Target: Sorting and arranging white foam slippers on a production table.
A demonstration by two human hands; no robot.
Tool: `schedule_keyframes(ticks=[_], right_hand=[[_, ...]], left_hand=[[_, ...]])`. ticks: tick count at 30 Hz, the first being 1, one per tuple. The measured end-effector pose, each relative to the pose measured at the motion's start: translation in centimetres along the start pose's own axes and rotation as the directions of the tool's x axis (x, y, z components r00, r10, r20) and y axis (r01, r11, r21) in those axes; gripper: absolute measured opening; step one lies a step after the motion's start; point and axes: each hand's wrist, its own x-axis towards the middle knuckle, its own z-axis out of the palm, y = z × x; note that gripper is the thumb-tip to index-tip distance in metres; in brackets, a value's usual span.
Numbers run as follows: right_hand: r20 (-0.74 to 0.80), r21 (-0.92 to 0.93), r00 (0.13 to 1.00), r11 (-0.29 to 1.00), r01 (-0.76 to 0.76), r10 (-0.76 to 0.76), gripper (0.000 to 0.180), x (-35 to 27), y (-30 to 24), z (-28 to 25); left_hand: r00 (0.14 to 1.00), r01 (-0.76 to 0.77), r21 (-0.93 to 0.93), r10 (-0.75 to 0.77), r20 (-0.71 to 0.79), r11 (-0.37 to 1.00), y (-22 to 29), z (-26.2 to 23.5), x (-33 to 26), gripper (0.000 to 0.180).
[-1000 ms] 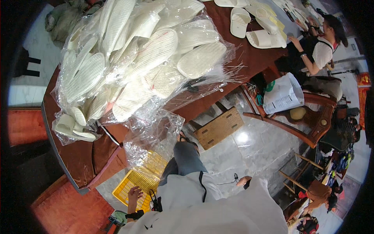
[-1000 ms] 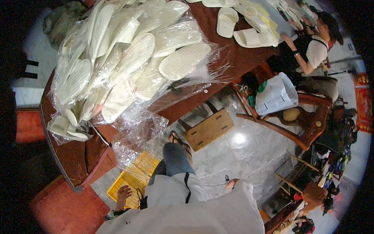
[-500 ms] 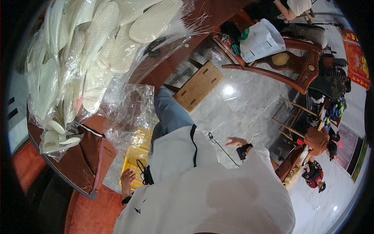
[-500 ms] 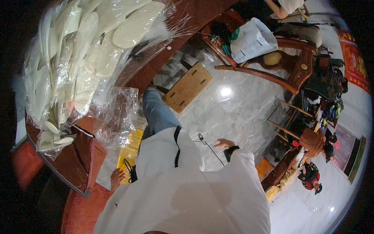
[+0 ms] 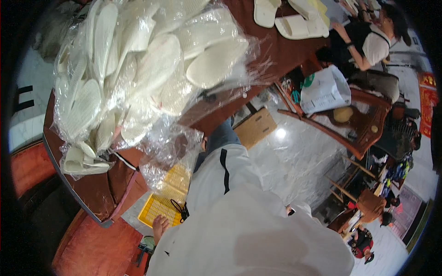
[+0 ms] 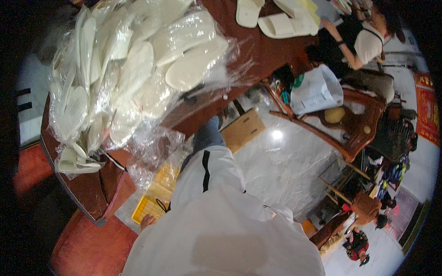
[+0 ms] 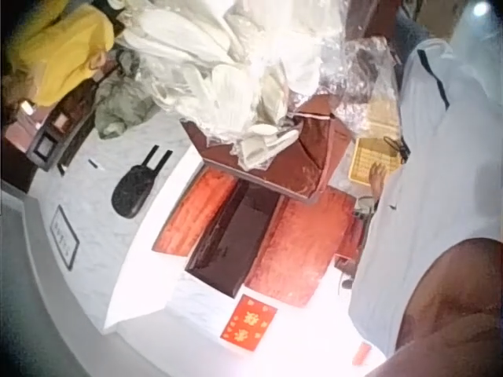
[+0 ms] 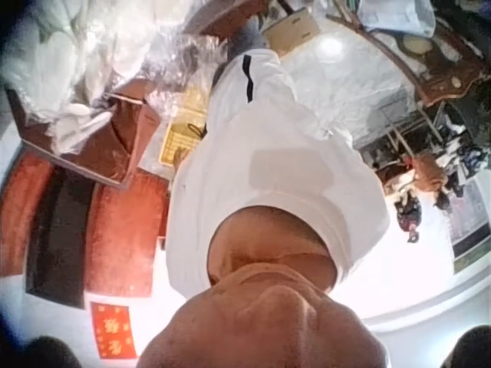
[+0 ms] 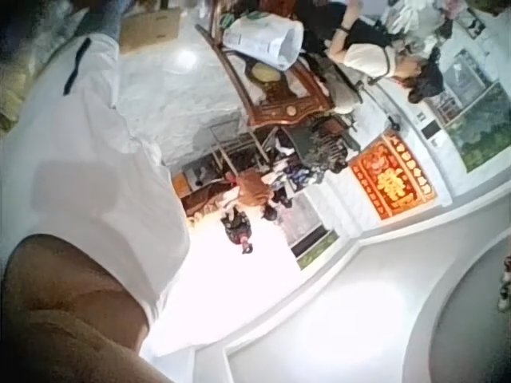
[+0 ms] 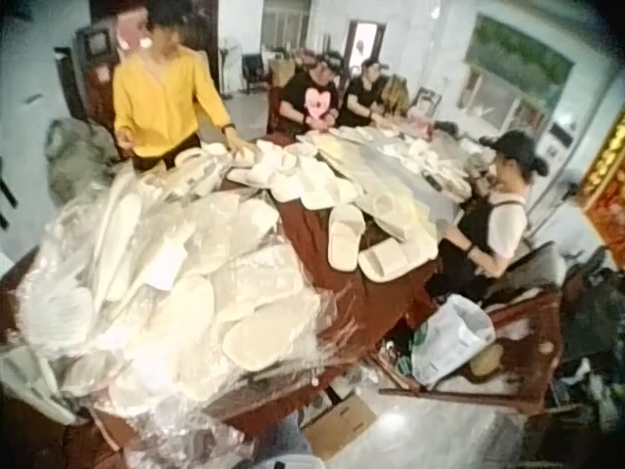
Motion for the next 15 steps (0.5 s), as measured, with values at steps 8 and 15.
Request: schedule_keyframes(ticks=[8,15], right_hand=[[-0.397,-0.377,0.828,0.751,-0.541,0.397,0.029,1.9,9.9,-29.5],[-0.477,0.486,0.308,0.54,-0.688,0.823,0.041,8.2,15.2,-44.4]], left_hand=[[0.87,0.335,-0.522,-0.044,0.492,0.784,-5.4,17.8,3.2,0.037],[0.996,-0.056,0.127,0.065,-0.069,0.99,-7.5,27.8,3.1,0.034]])
